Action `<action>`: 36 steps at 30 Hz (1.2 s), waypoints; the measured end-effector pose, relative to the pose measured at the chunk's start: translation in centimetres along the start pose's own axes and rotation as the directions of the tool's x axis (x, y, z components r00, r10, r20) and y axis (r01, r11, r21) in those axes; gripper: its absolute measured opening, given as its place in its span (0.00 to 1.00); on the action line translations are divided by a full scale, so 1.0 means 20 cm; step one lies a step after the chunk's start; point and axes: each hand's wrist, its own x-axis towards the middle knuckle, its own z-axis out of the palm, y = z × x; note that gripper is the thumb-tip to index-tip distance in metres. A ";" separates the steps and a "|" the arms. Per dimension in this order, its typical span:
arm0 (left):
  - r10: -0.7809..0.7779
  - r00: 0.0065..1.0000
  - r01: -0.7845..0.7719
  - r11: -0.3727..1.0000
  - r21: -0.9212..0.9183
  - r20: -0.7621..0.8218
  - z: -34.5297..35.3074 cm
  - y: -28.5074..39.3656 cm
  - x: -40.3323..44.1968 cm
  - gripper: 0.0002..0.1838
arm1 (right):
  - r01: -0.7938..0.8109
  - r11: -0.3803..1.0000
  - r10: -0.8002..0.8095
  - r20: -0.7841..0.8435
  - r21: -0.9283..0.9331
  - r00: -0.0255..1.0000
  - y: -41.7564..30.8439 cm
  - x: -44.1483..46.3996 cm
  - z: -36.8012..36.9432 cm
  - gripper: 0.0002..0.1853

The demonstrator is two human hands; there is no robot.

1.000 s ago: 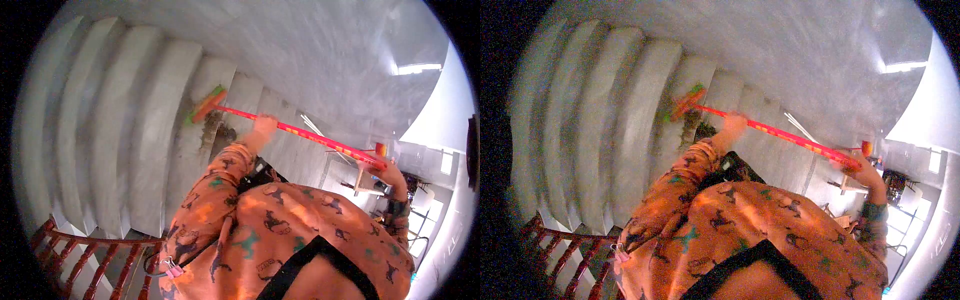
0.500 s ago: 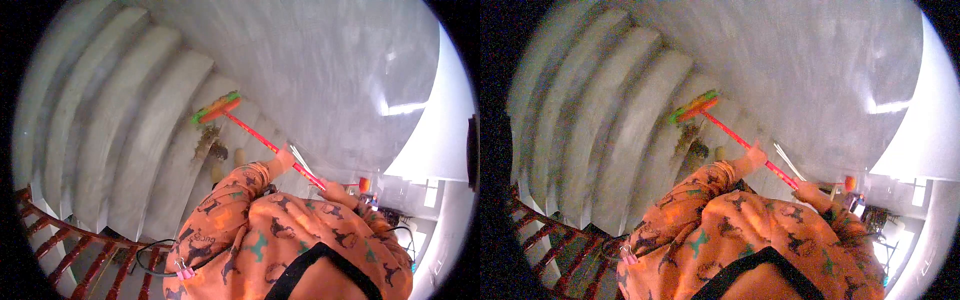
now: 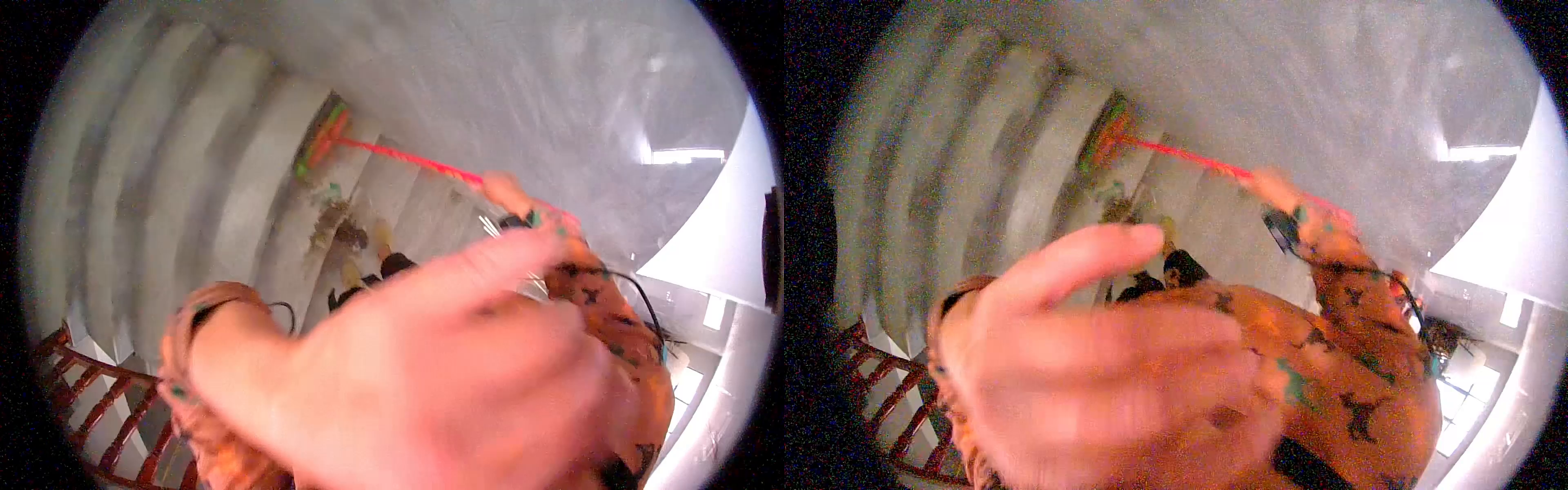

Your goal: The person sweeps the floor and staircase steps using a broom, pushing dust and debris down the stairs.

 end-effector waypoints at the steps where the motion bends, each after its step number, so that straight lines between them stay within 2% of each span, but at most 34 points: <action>1: 0.000 0.999 -0.001 1.000 0.025 0.040 -0.02 0.03 0.01 0.16 | 0.047 0.993 -0.050 -0.026 -0.110 0.998 -0.02 0.15 0.00 0.22; 3: -0.054 0.995 0.049 0.997 0.060 0.080 -0.04 0.04 0.01 0.15 | 0.071 0.974 -0.067 0.022 -0.214 0.997 -0.03 0.42 -0.02 0.23; 5: -0.117 0.990 0.110 0.990 0.086 0.077 -0.06 0.03 -0.01 0.15 | 0.085 0.977 -0.065 0.107 -0.197 0.992 -0.09 0.61 -0.05 0.21; 6: -0.175 0.982 0.169 0.981 0.096 0.064 -0.06 0.02 -0.03 0.14 | 0.177 0.965 -0.151 0.144 -0.193 0.978 -0.17 0.71 -0.01 0.21; 7: -0.200 0.978 0.193 0.975 0.106 0.058 -0.05 0.02 -0.03 0.14 | 0.151 0.970 -0.135 0.094 -0.191 0.986 -0.15 0.77 0.02 0.19; 9: -0.237 0.971 0.231 0.964 0.131 0.032 -0.06 0.00 -0.07 0.13 | 0.033 0.978 -0.031 0.014 -0.205 0.999 -0.02 0.77 0.04 0.18; 11: -0.246 0.969 0.241 0.962 0.130 0.022 -0.05 0.00 -0.11 0.13 | 0.094 0.961 -0.107 -0.036 -0.261 0.994 -0.01 0.63 0.18 0.15; 12: -0.264 0.965 0.260 0.956 0.139 0.007 -0.06 0.01 -0.15 0.13 | 0.073 0.954 -0.089 -0.041 -0.289 0.995 -0.07 0.58 0.17 0.14; 13: -0.295 0.956 0.292 0.945 0.145 -0.001 -0.06 0.01 -0.15 0.12 | 0.111 0.949 -0.124 -0.026 -0.296 0.992 -0.04 0.61 0.16 0.14; 15: -0.359 0.932 0.361 0.922 0.138 -0.043 -0.06 0.09 -0.21 0.12 | 0.194 0.962 -0.162 0.171 -0.193 0.972 -0.09 0.47 0.29 0.14; 16: -0.365 0.930 0.369 0.917 0.149 -0.052 -0.07 0.13 -0.21 0.12 | 0.242 0.951 -0.205 0.194 -0.191 0.959 -0.08 0.48 0.35 0.14; 18: -0.356 0.929 0.368 0.915 0.166 -0.098 -0.07 0.19 -0.27 0.11 | 0.196 0.945 -0.126 0.263 -0.263 0.957 0.15 0.43 0.39 0.15; 19: -0.341 0.932 0.359 0.917 0.175 -0.122 -0.09 0.18 -0.31 0.11 | 0.152 0.948 -0.087 0.231 -0.278 0.969 0.08 0.34 0.30 0.15; 20: -0.405 0.900 0.427 0.893 0.141 -0.164 -0.17 -0.13 -0.38 0.11 | 0.135 0.974 -0.072 0.315 -0.183 0.946 -0.02 0.63 0.21 0.14; 21: -0.418 0.890 0.447 0.878 0.172 -0.182 -0.16 -0.05 -0.31 0.11 | 0.121 0.987 -0.081 0.330 -0.103 0.940 -0.07 0.44 0.11 0.14; 22: -0.435 0.875 0.472 0.864 0.177 -0.211 -0.14 -0.07 -0.35 0.11 | 0.109 0.989 -0.075 0.302 -0.099 0.951 -0.06 0.44 0.14 0.14; 23: -0.508 0.814 0.564 0.808 0.173 -0.284 -0.11 -0.09 -0.42 0.10 | 0.082 0.985 -0.047 0.218 -0.154 0.975 -0.06 0.42 0.15 0.14; 25: -0.700 0.545 0.821 0.557 0.125 -0.462 0.09 -0.19 -0.62 0.10 | 0.028 0.980 -0.008 0.106 -0.195 0.994 -0.05 0.49 0.22 0.14; 26: -0.723 0.343 0.928 0.362 0.095 -0.600 0.24 -0.24 -0.76 0.12 | 0.078 0.994 -0.072 0.072 -0.076 0.995 -0.07 0.56 0.28 0.15; 27: -0.796 0.199 0.965 0.259 -0.025 -0.572 0.35 -0.30 -0.86 0.14 | 0.131 0.990 -0.133 0.032 0.046 0.991 -0.06 0.64 0.37 0.15; 29: -0.801 0.093 0.973 0.199 -0.116 -0.591 0.54 -0.37 -1.16 0.14 | 0.101 0.995 -0.101 0.005 0.004 0.995 -0.18 0.75 0.48 0.15; 31: -0.874 0.004 0.973 0.115 -0.199 -0.485 0.64 -0.33 -1.42 0.12 | 0.059 0.998 -0.059 -0.010 -0.027 0.998 -0.28 0.72 0.59 0.15; 32: -0.874 0.016 0.973 0.126 -0.195 -0.485 0.69 -0.29 -1.51 0.12 | 0.029 0.999 -0.029 0.009 0.023 1.000 -0.28 0.61 0.67 0.15; 33: -0.902 -0.018 0.995 0.026 -0.095 -0.431 0.73 -0.24 -1.58 0.12 | 0.001 0.997 -0.003 0.032 0.073 0.999 -0.26 0.50 0.73 0.15; 34: -0.923 -0.058 0.997 -0.074 0.027 -0.381 0.81 -0.27 -1.52 0.11 | 0.046 0.998 -0.053 0.177 0.041 0.983 -0.10 0.43 0.75 0.16; 35: -0.925 -0.042 0.998 -0.059 0.034 -0.379 0.81 -0.20 -1.63 0.11 | 0.084 0.996 -0.081 0.321 0.004 0.944 -0.18 0.33 0.71 0.16; 36: -0.929 -0.118 0.993 -0.105 -0.056 -0.351 0.82 -0.16 -1.78 0.10 | 0.065 0.998 -0.063 0.317 0.002 0.946 -0.27 0.26 0.68 0.16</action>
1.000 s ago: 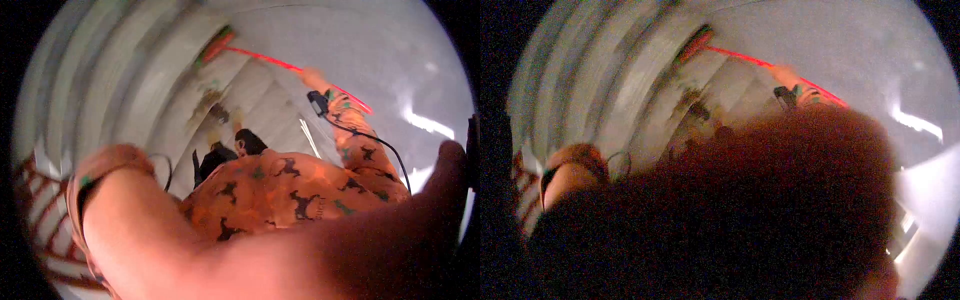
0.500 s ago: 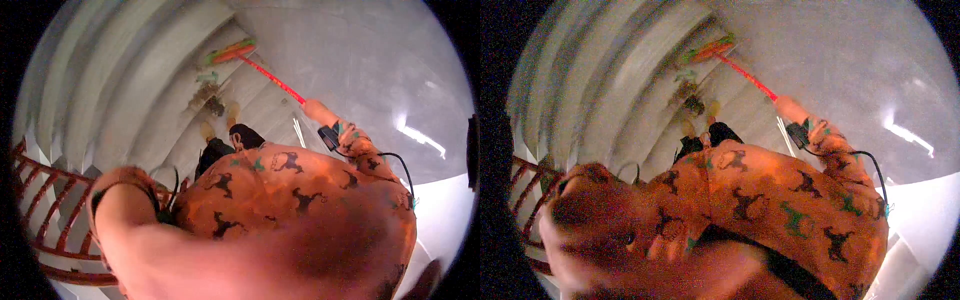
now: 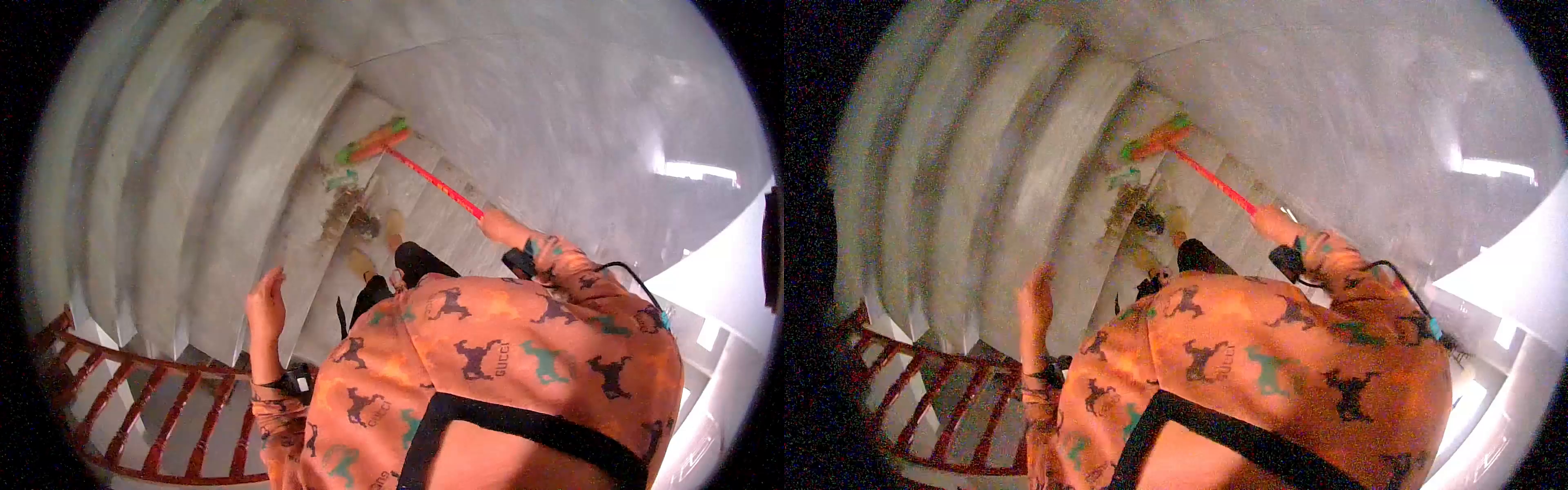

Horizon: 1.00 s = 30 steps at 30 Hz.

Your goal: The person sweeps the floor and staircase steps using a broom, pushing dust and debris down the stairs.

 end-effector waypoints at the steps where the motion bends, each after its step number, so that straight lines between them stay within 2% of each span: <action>1: -0.070 0.997 0.072 0.995 -0.062 0.029 0.01 -0.10 -0.05 0.10 | 0.005 1.000 -0.005 0.053 0.007 0.999 -0.10 -0.12 -0.06 0.16; 2: -0.048 0.998 0.051 0.997 -0.065 0.035 0.03 -0.15 -0.09 0.10 | 0.009 1.000 -0.011 0.109 0.018 0.994 -0.15 -0.20 -0.09 0.15; 3: -0.097 0.994 0.099 0.994 -0.047 0.048 0.05 -0.18 -0.11 0.10 | -0.012 1.000 0.010 0.103 0.028 0.995 -0.16 -0.19 -0.04 0.15; 4: -0.137 0.988 0.140 0.990 -0.030 0.066 0.09 -0.21 -0.15 0.09 | 0.005 0.999 -0.006 0.020 0.051 1.000 -0.16 -0.16 0.03 0.16; 5: -0.097 0.990 0.101 0.994 -0.030 0.101 0.19 -0.15 -0.12 0.09 | 0.009 0.996 -0.005 -0.057 0.084 0.998 -0.03 -0.19 -0.03 0.17; 6: -0.055 0.994 0.066 0.991 -0.112 0.098 0.28 -0.25 -0.14 0.10 | 0.137 0.928 -0.066 -0.208 0.347 0.976 -0.01 -0.20 -0.02 0.15; 7: -0.007 0.993 0.030 0.979 -0.200 0.116 0.38 -0.28 -0.17 0.10 | 0.059 0.603 0.135 -0.174 0.796 0.975 -0.04 -0.13 0.11 0.14; 8: -0.066 0.984 0.116 0.940 -0.322 0.163 0.39 -0.24 -0.19 0.10 | -0.063 0.855 0.128 -0.092 0.514 0.988 -0.11 0.01 0.10 0.11; 9: -0.122 0.967 0.208 0.885 -0.417 0.224 0.36 -0.22 -0.18 0.11 | 0.015 0.723 0.167 -0.195 0.691 0.966 -0.20 0.16 0.21 0.12; 11: 0.037 0.966 0.072 0.912 -0.403 0.256 0.36 -0.23 -0.11 0.11 | -0.133 0.803 0.241 -0.113 0.581 0.964 -0.39 0.11 0.21 0.09; 12: 0.102 0.956 0.018 0.917 -0.399 0.276 0.35 -0.27 -0.09 0.11 | -0.183 0.792 0.270 -0.066 0.582 0.960 -0.49 0.04 0.22 0.08; 16: -0.001 0.934 0.127 0.936 -0.329 0.358 0.37 -0.41 -0.11 0.11 | -0.338 0.715 0.331 0.129 0.612 0.935 -0.67 -0.28 0.31 0.07; 18: -0.023 0.907 0.171 0.932 -0.320 0.420 0.39 -0.61 -0.09 0.11 | -0.261 0.788 0.219 0.142 0.558 0.965 -0.68 -0.32 0.46 0.08; 19: -0.045 0.910 0.178 0.940 -0.291 0.412 0.43 -0.67 -0.05 0.12 | -0.155 0.856 0.091 0.150 0.494 0.984 -0.66 -0.34 0.47 0.10; 20: -0.070 0.913 0.187 0.947 -0.262 0.401 0.47 -0.71 -0.04 0.12 | -0.038 0.917 0.027 0.032 0.397 0.999 -0.65 -0.38 0.49 0.08; 21: -0.067 0.905 0.192 0.946 -0.263 0.420 0.51 -0.71 -0.04 0.12 | -0.055 0.914 0.039 0.048 0.401 0.998 -0.62 -0.37 0.48 0.08; 23: 0.091 0.929 -0.075 0.995 -0.059 0.360 0.54 -0.80 -0.04 0.13 | -0.091 0.836 0.126 -0.028 0.541 0.992 -0.71 -0.30 0.42 0.06; 25: 0.101 0.919 -0.078 0.994 -0.076 0.382 0.61 -0.90 -0.11 0.13 | -0.078 0.899 0.173 -0.186 0.430 0.967 -0.80 -0.16 0.39 0.03; 27: 0.100 0.919 -0.072 0.994 -0.085 0.382 0.52 -0.87 -0.28 0.14 | -0.087 0.950 0.195 -0.352 0.302 0.915 -0.89 -0.06 0.52 0.02; 28: 0.083 0.904 -0.072 0.997 -0.042 0.419 0.50 -0.80 -0.30 0.14 | -0.096 0.947 0.204 -0.340 0.307 0.918 -0.91 -0.01 0.51 0.03; 30: 0.049 0.892 -0.059 0.998 0.008 0.450 0.50 -0.84 -0.35 0.14 | -0.145 0.866 0.251 -0.167 0.478 0.953 -0.93 -0.06 0.52 0.06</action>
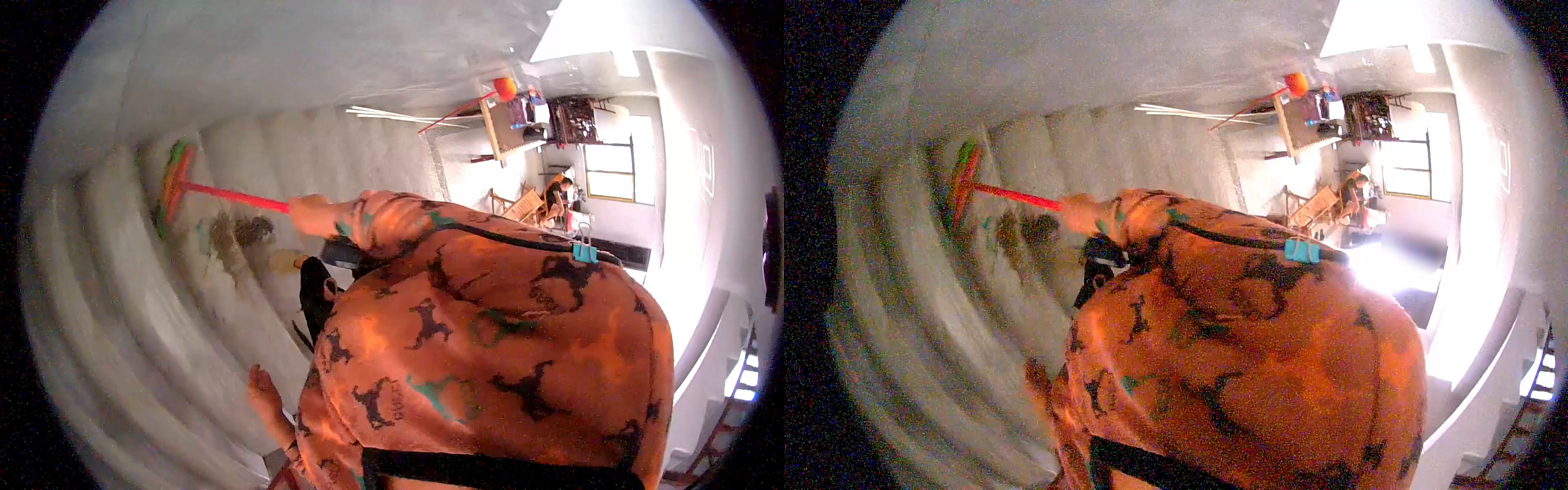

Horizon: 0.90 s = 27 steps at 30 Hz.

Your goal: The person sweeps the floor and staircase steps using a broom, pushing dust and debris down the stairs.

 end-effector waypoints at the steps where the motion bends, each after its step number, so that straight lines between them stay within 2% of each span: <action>1: -0.179 0.978 0.189 0.979 -0.083 0.109 0.06 -0.11 -0.04 0.14 | -0.076 0.994 0.071 0.067 0.083 0.995 0.00 -0.08 -0.03 0.08; 2: -0.356 0.910 0.391 0.907 -0.154 0.211 0.05 -0.18 -0.12 0.15 | -0.143 0.978 0.122 0.140 0.149 0.983 -0.01 -0.15 -0.08 0.09; 3: -0.189 0.979 0.191 0.981 -0.023 0.075 -0.05 0.03 -0.19 0.15 | -0.217 0.953 0.170 0.220 0.212 0.961 -0.01 -0.24 -0.19 0.11; 4: -0.119 0.993 0.118 0.979 -0.165 0.007 0.03 -0.06 -0.22 0.15 | -0.273 0.932 0.199 0.293 0.238 0.935 0.01 -0.31 -0.25 0.12; 5: -0.194 0.977 0.187 0.979 0.081 0.091 -0.04 0.10 -0.20 0.16 | -0.347 0.909 0.260 0.336 0.232 0.905 0.10 -0.34 -0.25 0.11; 6: -0.229 0.967 0.224 0.973 0.056 0.112 -0.03 0.13 -0.17 0.16 | -0.105 0.994 0.112 0.265 -0.043 0.958 0.12 -0.40 -0.34 0.10; 7: -0.220 0.974 0.222 0.975 -0.026 0.048 0.05 0.12 -0.13 0.15 | 0.031 0.981 0.023 0.268 -0.193 0.963 0.30 -0.37 -0.29 0.10; 8: -0.312 0.949 0.314 0.949 -0.041 0.043 0.01 0.24 -0.09 0.15 | 0.164 0.951 -0.095 0.258 -0.260 0.961 0.37 -0.37 -0.33 0.10; 9: -0.308 0.951 0.310 0.945 -0.107 0.036 0.14 0.08 -0.05 0.14 | 0.287 0.898 -0.212 0.245 -0.333 0.946 0.43 -0.37 -0.37 0.10; 10: -0.293 0.955 0.294 0.940 -0.173 0.033 0.27 -0.08 -0.02 0.14 | 0.143 0.926 -0.047 0.270 -0.350 0.962 0.37 -0.33 -0.48 0.10; 11: -0.317 0.948 0.313 0.931 -0.189 0.008 0.27 -0.05 0.00 0.14 | -0.015 0.926 0.130 0.282 -0.378 0.951 0.29 -0.30 -0.62 0.12; 12: -0.343 0.939 0.336 0.924 -0.181 -0.004 0.25 0.03 0.04 0.14 | 0.014 0.920 0.108 0.287 -0.392 0.952 0.27 -0.23 -0.67 0.12; 14: -0.376 0.926 0.365 0.912 -0.188 -0.027 0.26 0.08 0.10 0.14 | 0.002 0.894 0.084 0.173 -0.449 0.981 0.27 -0.01 -0.76 0.14; 16: -0.384 0.922 0.369 0.909 -0.193 -0.047 0.31 0.03 0.13 0.14 | 0.168 0.871 -0.142 0.091 -0.462 0.986 0.34 0.30 -0.66 0.16; 17: -0.401 0.913 0.380 0.902 -0.204 -0.071 0.31 0.06 0.03 0.14 | 0.196 0.862 -0.172 0.092 -0.468 0.981 0.32 0.35 -0.66 0.16; 19: -0.381 0.898 0.346 0.920 -0.181 -0.219 0.36 0.05 0.03 0.14 | 0.189 0.796 -0.173 0.083 -0.575 0.981 0.27 0.63 -0.58 0.16; 20: -0.403 0.883 0.363 0.911 -0.193 -0.241 0.45 -0.01 0.00 0.14 | 0.218 0.784 -0.205 0.089 -0.581 0.975 0.27 0.71 -0.59 0.16; 21: -0.474 0.830 0.325 0.839 -0.436 -0.293 0.58 -0.12 -0.02 0.14 | 0.241 0.809 -0.232 0.086 -0.536 0.969 0.30 0.80 -0.58 0.16; 23: -0.570 0.748 0.238 0.709 -0.664 -0.341 0.75 -0.25 -0.07 0.13 | 0.295 0.812 -0.289 0.091 -0.504 0.953 0.39 1.04 -0.48 0.16; 24: -0.640 0.715 0.326 0.661 -0.676 -0.281 0.63 -0.13 -0.28 0.13 | 0.305 0.828 -0.311 0.066 -0.471 0.948 0.36 0.98 -0.61 0.16; 26: -0.707 0.664 0.394 0.606 -0.691 -0.242 0.77 0.04 -0.41 0.12 | 0.334 0.834 -0.358 0.030 -0.439 0.933 0.46 1.01 -0.53 0.15; 27: -0.681 0.640 0.425 0.699 -0.575 -0.355 0.86 0.16 -0.41 0.12 | 0.403 0.803 -0.439 0.020 -0.439 0.898 0.50 1.04 -0.49 0.15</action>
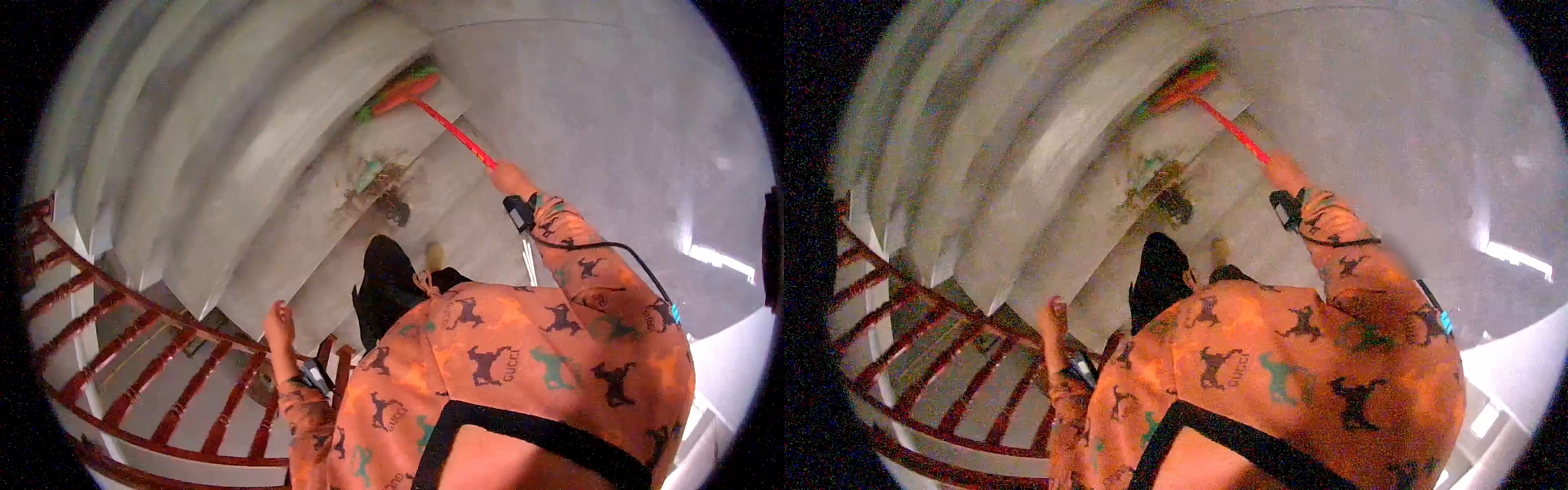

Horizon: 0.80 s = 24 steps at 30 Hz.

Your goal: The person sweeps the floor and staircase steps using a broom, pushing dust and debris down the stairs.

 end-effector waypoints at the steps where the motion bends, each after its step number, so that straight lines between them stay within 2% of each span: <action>1: 0.087 0.994 -0.077 0.988 0.136 -0.072 0.06 -0.02 -0.09 0.12 | 0.065 0.998 -0.065 -0.047 -0.002 0.997 -0.01 -0.02 0.08 0.16; 2: 0.019 0.999 -0.013 0.990 0.142 -0.046 0.15 -0.07 -0.17 0.13 | 0.076 0.997 -0.076 -0.039 0.000 0.996 0.00 -0.06 0.14 0.16; 3: -0.048 0.999 0.051 0.987 0.153 -0.021 0.24 -0.12 -0.25 0.14 | 0.022 0.997 -0.032 0.135 0.071 0.990 0.00 -0.08 0.19 0.17; 4: 0.005 1.000 -0.003 0.964 0.267 -0.006 0.19 0.13 -0.37 0.15 | -0.044 0.991 0.006 0.289 0.125 0.957 0.01 -0.13 0.14 0.17; 5: -0.143 0.986 0.107 0.938 0.328 0.088 0.21 0.25 -0.40 0.16 | 0.008 0.992 -0.040 0.262 0.123 0.964 0.02 -0.15 0.16 0.18; 6: -0.156 0.984 0.123 0.940 0.318 0.082 0.22 0.22 -0.39 0.16 | 0.055 0.991 -0.081 0.226 0.121 0.971 0.02 -0.21 0.18 0.18; 8: -0.309 0.951 0.304 0.941 0.151 0.007 0.25 0.07 -0.40 0.17 | 0.029 0.995 -0.053 0.250 0.100 0.967 -0.02 -0.36 0.12 0.18; 9: -0.317 0.943 0.327 0.939 0.108 -0.104 0.21 0.16 -0.44 0.17 | -0.010 0.996 -0.013 0.259 0.087 0.966 -0.03 -0.46 0.07 0.18; 10: -0.141 0.965 0.170 0.978 0.118 -0.220 0.16 0.14 -0.47 0.17 | 0.008 0.996 -0.031 0.259 0.089 0.965 -0.02 -0.52 0.04 0.18; 12: -0.136 0.905 0.207 0.969 0.137 -0.403 0.06 -0.02 -0.53 0.18 | -0.014 0.995 -0.013 0.261 0.103 0.965 -0.04 -0.66 0.07 0.17; 14: -0.022 0.777 0.240 0.934 0.264 -0.629 -0.08 -0.04 -0.69 0.19 | 0.022 0.998 -0.037 0.253 0.062 0.967 -0.06 -0.76 -0.03 0.17; 16: 0.110 0.653 0.319 0.857 0.404 -0.749 -0.25 -0.12 -0.91 0.20 | 0.060 0.998 -0.059 0.244 0.004 0.968 -0.08 -0.78 -0.05 0.17; 17: 0.253 0.527 0.398 0.770 0.499 -0.811 -0.33 -0.15 -1.03 0.20 | 0.097 0.995 -0.103 0.220 0.038 0.970 -0.09 -0.72 -0.03 0.18; 18: 0.404 0.414 0.490 0.656 0.574 -0.816 -0.68 0.08 -0.58 0.21 | 0.125 0.989 -0.139 0.213 0.075 0.967 -0.31 -0.09 -0.28 0.18; 20: 0.335 0.310 0.617 0.641 0.457 -0.890 -0.87 0.07 -0.74 0.24 | 0.142 0.966 -0.167 0.105 0.216 0.980 -0.40 0.22 -0.21 0.15; 21: 0.310 0.256 0.761 0.520 0.389 -0.916 -0.93 0.06 -0.85 0.26 | 0.187 0.955 -0.211 0.084 0.230 0.974 -0.46 0.36 -0.17 0.15; 22: 0.299 0.199 0.875 0.374 0.307 -0.933 -0.98 0.06 -0.94 0.29 | 0.244 0.948 -0.269 0.102 0.206 0.958 -0.53 0.50 -0.12 0.14; 24: 0.252 0.101 0.916 0.353 0.189 -0.962 -1.10 0.04 -1.11 0.32 | 0.308 0.941 -0.328 0.163 0.138 0.930 -0.65 0.64 0.00 0.13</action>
